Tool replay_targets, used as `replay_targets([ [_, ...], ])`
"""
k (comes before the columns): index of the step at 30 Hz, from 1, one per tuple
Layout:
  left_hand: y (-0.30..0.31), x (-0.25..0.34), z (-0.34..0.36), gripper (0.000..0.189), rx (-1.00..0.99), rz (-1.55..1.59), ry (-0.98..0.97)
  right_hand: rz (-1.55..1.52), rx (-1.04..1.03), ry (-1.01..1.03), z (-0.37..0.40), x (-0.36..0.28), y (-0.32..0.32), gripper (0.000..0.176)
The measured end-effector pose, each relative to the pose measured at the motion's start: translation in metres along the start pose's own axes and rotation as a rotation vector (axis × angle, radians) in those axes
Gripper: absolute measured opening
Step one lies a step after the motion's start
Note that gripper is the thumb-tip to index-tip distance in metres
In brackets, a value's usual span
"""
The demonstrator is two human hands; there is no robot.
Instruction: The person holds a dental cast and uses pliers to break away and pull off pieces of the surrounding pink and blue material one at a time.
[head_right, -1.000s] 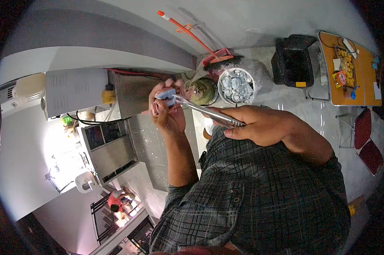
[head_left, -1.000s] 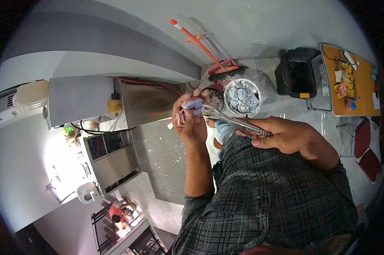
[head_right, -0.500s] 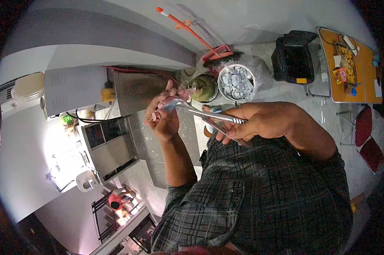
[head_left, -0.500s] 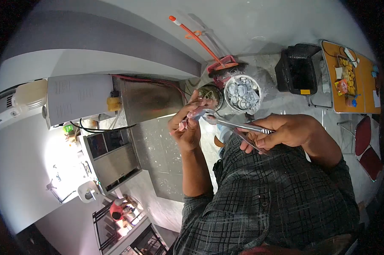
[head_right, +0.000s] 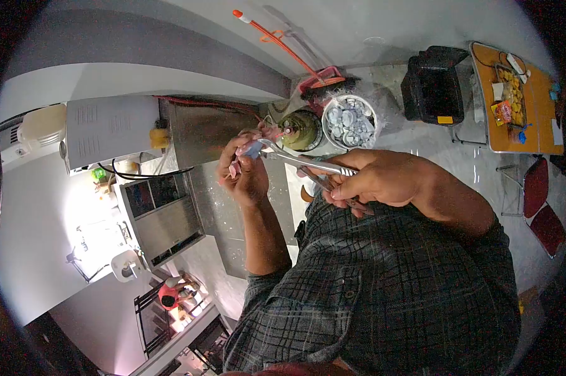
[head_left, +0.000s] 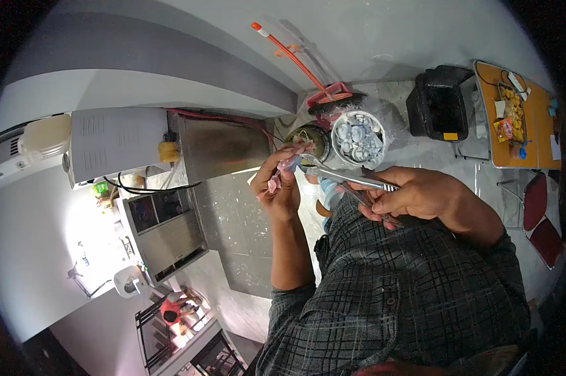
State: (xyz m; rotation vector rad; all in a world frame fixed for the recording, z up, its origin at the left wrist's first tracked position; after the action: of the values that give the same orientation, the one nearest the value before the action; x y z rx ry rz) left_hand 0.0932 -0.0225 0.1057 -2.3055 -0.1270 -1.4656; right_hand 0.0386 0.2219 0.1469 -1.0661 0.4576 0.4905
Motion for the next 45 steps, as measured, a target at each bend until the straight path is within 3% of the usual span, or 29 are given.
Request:
replay_targets([
  [2, 0.0, -0.002, -0.002, 0.035, -0.01, 0.019, 0.009, 0.047, 0.124, -0.003, -0.003, -0.002, -0.009, 0.046],
  [10, 0.005, -0.016, 0.0, 0.035, 0.047, 0.046, 0.041, 0.134, 0.07, -0.103, -0.005, -0.006, 0.007, 0.033],
  [12, 0.003, -0.016, -0.001, 0.038, 0.149, 0.125, 0.221, 0.172, 0.063, -0.113, -0.001, -0.009, 0.006, 0.032],
  [15, -0.001, -0.01, -0.006, 0.042, 0.156, 0.161, 0.301, 0.408, 0.142, 0.036, 0.004, -0.012, 0.006, 0.042],
  [17, -0.006, -0.007, -0.009, 0.045, 0.093, 0.214, 0.293, 0.784, 0.29, 0.268, 0.008, -0.014, 0.003, 0.055],
  [19, -0.008, -0.004, -0.01, 0.048, 0.033, 0.267, 0.284, 0.869, 0.314, 0.241, 0.011, -0.015, 0.002, 0.059],
  [22, -0.012, 0.003, -0.011, 0.054, 0.015, 0.204, 0.262, 0.965, 0.325, 0.287, 0.01, -0.009, 0.005, 0.065],
  [24, -0.018, 0.013, -0.011, 0.058, 0.026, -0.081, 0.278, 0.977, 0.307, 0.355, 0.01, -0.009, 0.005, 0.067],
  [25, -0.018, 0.015, -0.012, 0.058, 0.033, -0.079, 0.277, 0.992, 0.281, 0.356, 0.011, -0.011, 0.004, 0.067],
  [28, -0.021, 0.025, -0.017, 0.058, -0.211, -0.539, -0.029, 0.982, 0.228, 0.309, 0.014, -0.018, 0.005, 0.068],
  [34, -0.024, 0.037, -0.017, 0.066, -0.266, -0.832, -0.137, 1.04, 0.232, 0.305, 0.016, -0.018, 0.006, 0.067],
  [40, -0.03, 0.042, -0.013, 0.078, -0.2, -0.893, -0.151, 1.148, 0.298, 0.316, 0.018, -0.02, 0.005, 0.066],
  [45, -0.031, 0.043, -0.015, 0.073, -0.192, -0.929, -0.205, 1.145, 0.33, 0.325, 0.016, -0.023, 0.003, 0.066],
])
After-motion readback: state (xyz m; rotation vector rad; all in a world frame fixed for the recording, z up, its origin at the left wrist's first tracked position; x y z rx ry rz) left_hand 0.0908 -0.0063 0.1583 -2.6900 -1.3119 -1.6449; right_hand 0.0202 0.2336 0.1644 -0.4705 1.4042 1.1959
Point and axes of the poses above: each hand's wrist, its own z-axis away from the middle knuckle, its own y-axis out of the back of the hand, x = y × z, the point moved 1 cm from there along -z, towards the middle knuckle, and after that the axes turned 4 degrees about x, right-handed, at the moved point
